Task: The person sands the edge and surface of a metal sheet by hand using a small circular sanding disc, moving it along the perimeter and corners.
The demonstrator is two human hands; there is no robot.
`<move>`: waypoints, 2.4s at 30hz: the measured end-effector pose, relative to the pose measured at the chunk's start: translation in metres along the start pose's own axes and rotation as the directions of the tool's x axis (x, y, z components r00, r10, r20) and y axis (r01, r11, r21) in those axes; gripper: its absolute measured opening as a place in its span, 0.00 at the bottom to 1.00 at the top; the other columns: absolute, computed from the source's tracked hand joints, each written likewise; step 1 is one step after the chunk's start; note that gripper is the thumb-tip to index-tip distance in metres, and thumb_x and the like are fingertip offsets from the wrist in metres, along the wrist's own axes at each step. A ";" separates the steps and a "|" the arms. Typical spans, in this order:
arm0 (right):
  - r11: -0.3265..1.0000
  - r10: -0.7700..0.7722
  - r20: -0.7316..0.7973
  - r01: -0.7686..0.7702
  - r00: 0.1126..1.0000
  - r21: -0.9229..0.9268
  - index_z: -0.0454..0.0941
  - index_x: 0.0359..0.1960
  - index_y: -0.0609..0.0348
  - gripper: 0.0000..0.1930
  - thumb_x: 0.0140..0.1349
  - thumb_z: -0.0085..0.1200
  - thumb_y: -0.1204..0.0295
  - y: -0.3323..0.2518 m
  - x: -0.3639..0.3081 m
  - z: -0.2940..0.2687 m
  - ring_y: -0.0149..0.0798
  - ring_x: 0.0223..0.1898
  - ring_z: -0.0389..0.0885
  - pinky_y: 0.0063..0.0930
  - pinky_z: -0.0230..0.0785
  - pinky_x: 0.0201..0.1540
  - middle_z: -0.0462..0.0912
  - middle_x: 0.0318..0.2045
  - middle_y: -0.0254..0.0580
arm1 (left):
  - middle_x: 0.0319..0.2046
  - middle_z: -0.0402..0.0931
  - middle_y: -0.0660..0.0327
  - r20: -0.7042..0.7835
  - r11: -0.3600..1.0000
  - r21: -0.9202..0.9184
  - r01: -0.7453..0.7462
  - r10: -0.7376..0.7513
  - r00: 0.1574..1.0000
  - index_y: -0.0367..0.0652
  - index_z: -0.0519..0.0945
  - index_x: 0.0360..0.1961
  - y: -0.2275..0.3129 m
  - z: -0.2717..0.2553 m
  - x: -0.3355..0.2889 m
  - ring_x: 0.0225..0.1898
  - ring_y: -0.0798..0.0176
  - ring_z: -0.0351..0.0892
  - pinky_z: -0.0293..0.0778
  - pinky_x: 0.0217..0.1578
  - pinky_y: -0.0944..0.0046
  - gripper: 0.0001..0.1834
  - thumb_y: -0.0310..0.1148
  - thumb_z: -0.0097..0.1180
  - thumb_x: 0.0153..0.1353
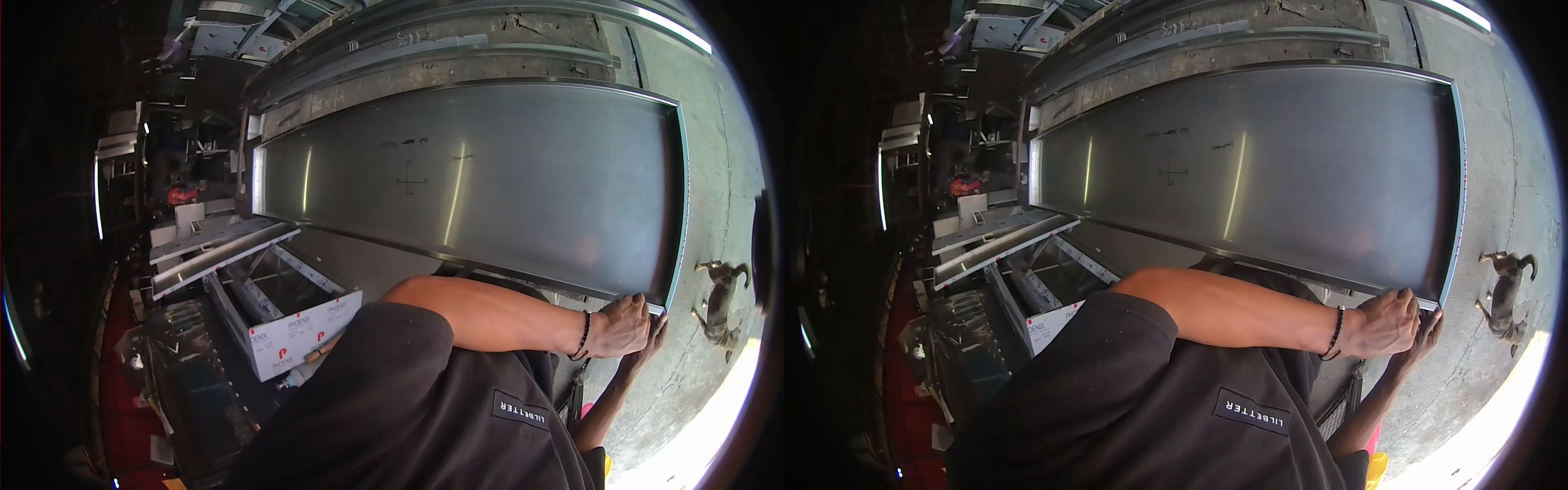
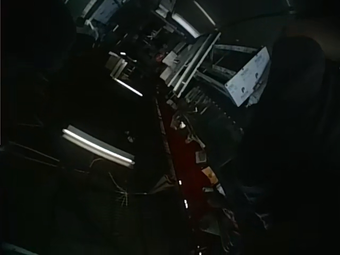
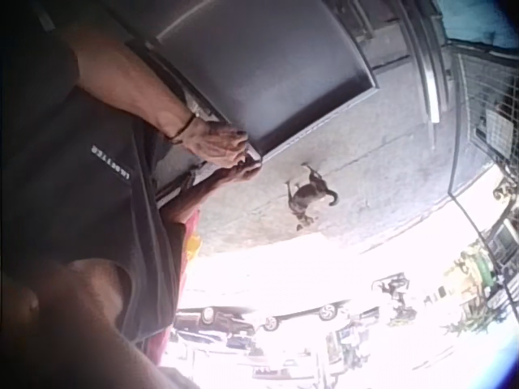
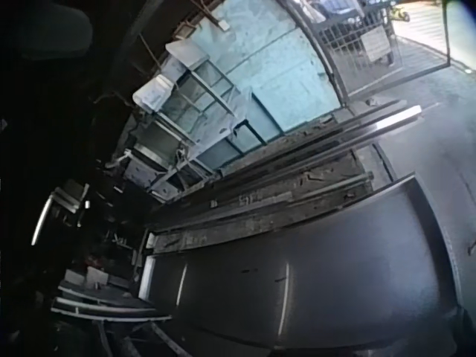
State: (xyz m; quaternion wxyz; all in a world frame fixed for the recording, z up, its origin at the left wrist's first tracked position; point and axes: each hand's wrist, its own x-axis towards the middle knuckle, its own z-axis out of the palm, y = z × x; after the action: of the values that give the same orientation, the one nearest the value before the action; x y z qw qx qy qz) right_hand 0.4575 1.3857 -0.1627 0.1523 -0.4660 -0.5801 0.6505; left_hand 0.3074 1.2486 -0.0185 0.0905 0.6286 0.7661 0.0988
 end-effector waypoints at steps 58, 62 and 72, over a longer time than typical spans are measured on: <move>0.998 0.027 -0.055 -0.024 0.998 0.064 0.79 0.47 0.64 0.20 0.76 0.48 0.57 -0.035 -0.013 0.023 0.28 0.34 0.76 0.25 0.68 0.45 0.78 0.29 0.34 | 0.27 0.80 0.52 0.074 0.998 -0.057 -0.039 0.043 0.996 0.31 0.81 0.29 -0.021 0.004 0.031 0.34 0.58 0.81 0.83 0.30 0.65 0.08 0.26 0.60 0.49; 0.999 -0.037 -0.089 0.037 0.995 -0.009 0.79 0.48 0.65 0.20 0.76 0.48 0.57 -0.036 -0.015 0.025 0.28 0.34 0.77 0.26 0.68 0.45 0.79 0.30 0.34 | 0.26 0.79 0.52 -0.079 0.995 -0.064 -0.070 0.065 0.995 0.31 0.81 0.28 0.000 0.006 0.057 0.34 0.59 0.81 0.83 0.29 0.65 0.08 0.26 0.60 0.49; 0.996 -0.010 -0.059 0.015 0.998 0.088 0.79 0.47 0.64 0.19 0.76 0.49 0.58 -0.038 -0.008 0.024 0.27 0.36 0.76 0.25 0.67 0.46 0.79 0.28 0.34 | 0.28 0.79 0.52 0.212 1.000 -0.025 -0.011 0.016 0.977 0.31 0.82 0.30 -0.039 -0.004 -0.009 0.35 0.58 0.81 0.83 0.30 0.65 0.08 0.25 0.61 0.48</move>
State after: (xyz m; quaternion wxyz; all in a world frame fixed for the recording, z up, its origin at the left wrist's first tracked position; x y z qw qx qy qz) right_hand 0.4296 1.3759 -0.1281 0.1936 -0.4739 -0.5491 0.6607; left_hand 0.2709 1.2326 -0.0248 0.1784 0.6397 0.7465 0.0408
